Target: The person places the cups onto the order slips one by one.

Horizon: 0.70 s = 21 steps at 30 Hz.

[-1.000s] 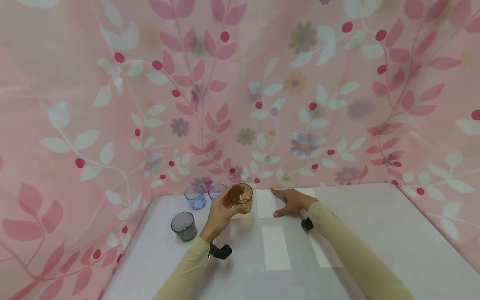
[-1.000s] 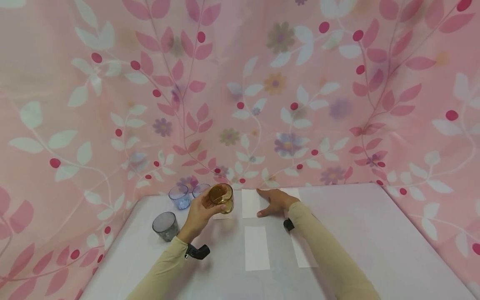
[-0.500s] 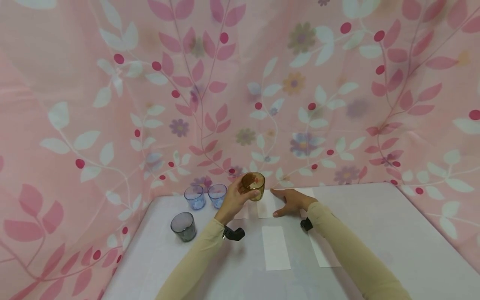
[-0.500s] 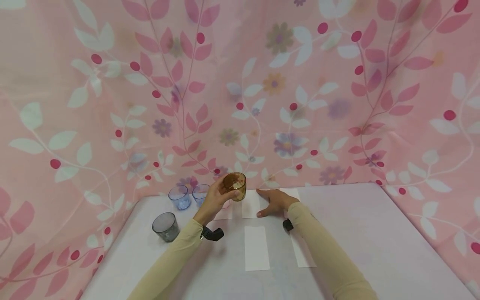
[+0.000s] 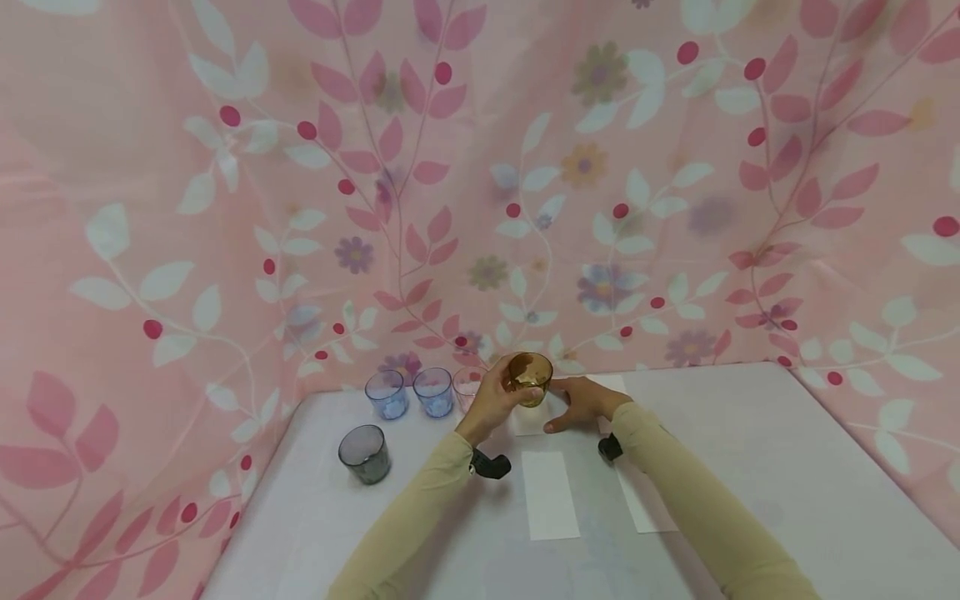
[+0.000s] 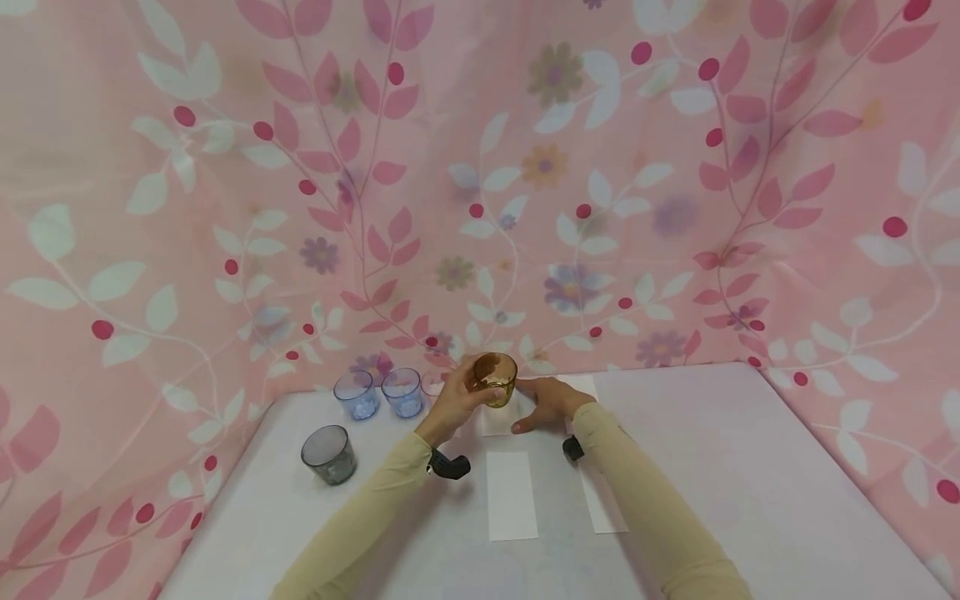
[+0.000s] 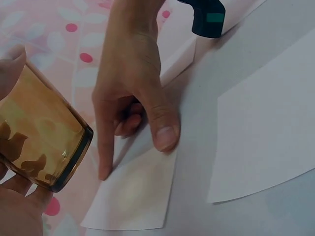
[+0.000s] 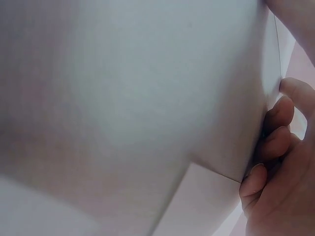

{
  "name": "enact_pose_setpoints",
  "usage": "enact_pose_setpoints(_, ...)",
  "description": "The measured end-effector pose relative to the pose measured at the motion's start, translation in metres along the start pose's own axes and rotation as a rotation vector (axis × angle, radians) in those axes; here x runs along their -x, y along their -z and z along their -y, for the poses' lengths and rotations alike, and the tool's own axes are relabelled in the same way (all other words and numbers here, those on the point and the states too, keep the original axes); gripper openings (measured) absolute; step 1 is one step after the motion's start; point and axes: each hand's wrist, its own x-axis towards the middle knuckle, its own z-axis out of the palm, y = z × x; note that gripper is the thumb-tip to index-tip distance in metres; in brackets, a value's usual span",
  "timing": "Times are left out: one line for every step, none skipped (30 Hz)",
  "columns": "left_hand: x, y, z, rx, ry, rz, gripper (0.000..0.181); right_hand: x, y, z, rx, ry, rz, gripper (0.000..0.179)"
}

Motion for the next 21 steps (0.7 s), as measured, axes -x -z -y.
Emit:
enact_pose_setpoints(-0.001,-0.001,0.003,0.000,0.000,-0.003,0.067,0.000,0.000,0.000,0.001,-0.001,0.000,0.102)
enact_pose_setpoints(-0.002,-0.003,0.005,0.001,0.002,-0.006,0.067,0.000,0.000,0.000,0.002,-0.003,0.002,0.101)
enact_pose_setpoints(-0.003,-0.004,0.007,0.003,0.006,-0.009,0.067,0.000,0.000,0.000,0.004,-0.006,0.001,0.100)
enact_pose_setpoints(-0.004,-0.005,0.009,0.005,0.012,-0.013,0.067,0.000,0.000,0.000,0.003,-0.010,0.002,0.099)
enact_pose_setpoints(-0.005,-0.006,0.011,0.008,0.020,-0.015,0.067,0.000,0.000,0.000,0.003,-0.009,0.004,0.098)
enact_pose_setpoints(-0.006,-0.007,0.013,0.012,0.027,-0.015,0.067,0.000,0.000,0.000,0.001,-0.010,0.004,0.097)
enact_pose_setpoints(-0.007,-0.008,0.015,0.018,0.036,-0.015,0.067,0.000,0.000,0.000,-0.003,-0.015,0.006,0.096)
enact_pose_setpoints(-0.007,-0.008,0.016,0.023,0.046,-0.015,0.067,0.000,0.000,0.000,-0.002,-0.013,0.004,0.096)
enact_pose_setpoints(-0.008,-0.008,0.018,0.032,0.050,-0.017,0.066,0.000,0.000,0.000,-0.005,-0.009,0.000,0.097)
enact_pose_setpoints(-0.008,-0.008,0.020,0.038,0.056,-0.019,0.067,0.000,0.001,0.000,-0.007,-0.006,-0.002,0.097)
enact_pose_setpoints(-0.009,-0.008,0.022,0.045,0.063,-0.021,0.067,0.000,0.001,0.000,-0.009,-0.005,-0.003,0.097)
enact_pose_setpoints(-0.009,-0.008,0.024,0.044,0.068,-0.024,0.067,0.000,0.001,0.000,-0.010,-0.004,-0.005,0.098)
enact_pose_setpoints(-0.009,-0.008,0.026,0.041,0.074,-0.026,0.068,-0.001,0.001,0.000,-0.008,-0.002,-0.007,0.098)
enact_pose_setpoints(-0.009,-0.008,0.029,0.036,0.073,-0.028,0.068,-0.001,0.001,0.000,-0.005,-0.001,-0.009,0.099)
enact_pose_setpoints(-0.009,-0.007,0.032,0.030,0.078,-0.033,0.068,-0.001,0.001,-0.001,-0.003,-0.003,-0.010,0.100)
enact_pose_setpoints(-0.009,-0.007,0.035,0.021,0.086,-0.037,0.068,-0.001,0.001,-0.001,0.000,-0.004,-0.009,0.101)
enact_pose_setpoints(-0.009,-0.007,0.038,0.012,0.092,-0.044,0.068,-0.002,0.001,-0.001,0.005,-0.002,-0.008,0.102)
enact_pose_setpoints(-0.009,-0.006,0.041,0.003,0.095,-0.051,0.068,-0.002,0.001,-0.001,0.008,-0.003,-0.008,0.103)
enact_pose_setpoints(-0.009,-0.006,0.044,-0.001,0.099,-0.057,0.068,-0.001,0.001,-0.001,0.009,-0.006,-0.006,0.104)
enact_pose_setpoints(-0.009,-0.006,0.046,-0.001,0.100,-0.064,0.067,-0.001,0.000,-0.001,0.006,-0.006,-0.001,0.105)
enact_pose_setpoints(-0.009,-0.006,0.048,-0.002,0.102,-0.072,0.067,-0.001,0.000,-0.001,0.009,-0.004,-0.002,0.105)
